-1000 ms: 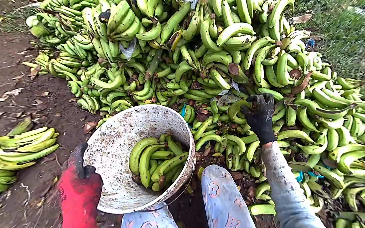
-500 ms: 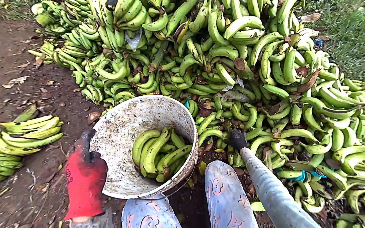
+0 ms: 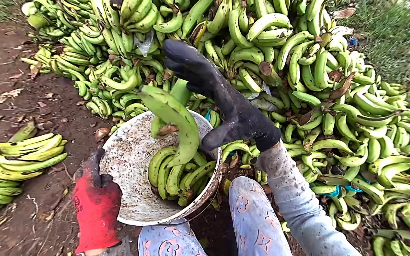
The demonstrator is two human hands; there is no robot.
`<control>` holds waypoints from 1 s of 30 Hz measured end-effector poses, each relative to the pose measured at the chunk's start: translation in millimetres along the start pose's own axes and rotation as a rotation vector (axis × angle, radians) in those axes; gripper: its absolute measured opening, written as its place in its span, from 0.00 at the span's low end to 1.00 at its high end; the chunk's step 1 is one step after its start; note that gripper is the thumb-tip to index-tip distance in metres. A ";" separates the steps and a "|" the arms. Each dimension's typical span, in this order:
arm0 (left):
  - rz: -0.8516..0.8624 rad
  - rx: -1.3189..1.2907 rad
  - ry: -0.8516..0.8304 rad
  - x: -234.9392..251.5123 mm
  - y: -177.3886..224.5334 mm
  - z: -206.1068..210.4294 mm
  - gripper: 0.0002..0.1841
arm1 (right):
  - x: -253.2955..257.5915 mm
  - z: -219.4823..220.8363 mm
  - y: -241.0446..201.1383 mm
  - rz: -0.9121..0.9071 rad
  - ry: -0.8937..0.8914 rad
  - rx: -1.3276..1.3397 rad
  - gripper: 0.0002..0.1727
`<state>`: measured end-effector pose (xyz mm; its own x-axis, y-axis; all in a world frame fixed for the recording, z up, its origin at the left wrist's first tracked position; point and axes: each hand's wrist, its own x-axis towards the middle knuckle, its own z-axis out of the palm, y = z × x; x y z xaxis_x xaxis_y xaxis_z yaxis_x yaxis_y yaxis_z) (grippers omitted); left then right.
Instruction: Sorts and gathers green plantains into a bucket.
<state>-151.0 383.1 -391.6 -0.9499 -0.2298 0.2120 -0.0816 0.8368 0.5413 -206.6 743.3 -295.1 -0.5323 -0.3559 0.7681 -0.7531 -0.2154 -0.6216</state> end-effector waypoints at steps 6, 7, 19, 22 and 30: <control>-0.001 -0.046 0.032 -1.9 4.8 1.5 0.32 | -245.1 -21.1 194.3 1.221 0.202 -0.841 0.43; 0.008 -0.033 0.031 -0.9 5.9 0.8 0.32 | -270.4 -10.4 209.9 1.402 0.037 -0.891 0.50; -0.013 -0.019 0.007 -4.1 4.7 0.4 0.30 | -129.3 -17.3 28.9 0.566 0.675 -1.159 0.36; -0.022 -0.043 -0.001 -4.5 -1.8 2.3 0.30 | -67.5 -28.7 4.7 -0.012 0.618 -1.004 0.28; -0.038 -0.075 0.037 -4.5 -4.0 4.9 0.31 | -262.7 -32.1 95.9 1.550 0.161 -0.888 0.54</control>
<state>-147.9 383.2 -398.7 -0.9345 -0.2804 0.2194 -0.0936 0.7881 0.6084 -151.4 845.3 -551.6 -0.8713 0.3570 -0.3367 0.4865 0.7175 -0.4985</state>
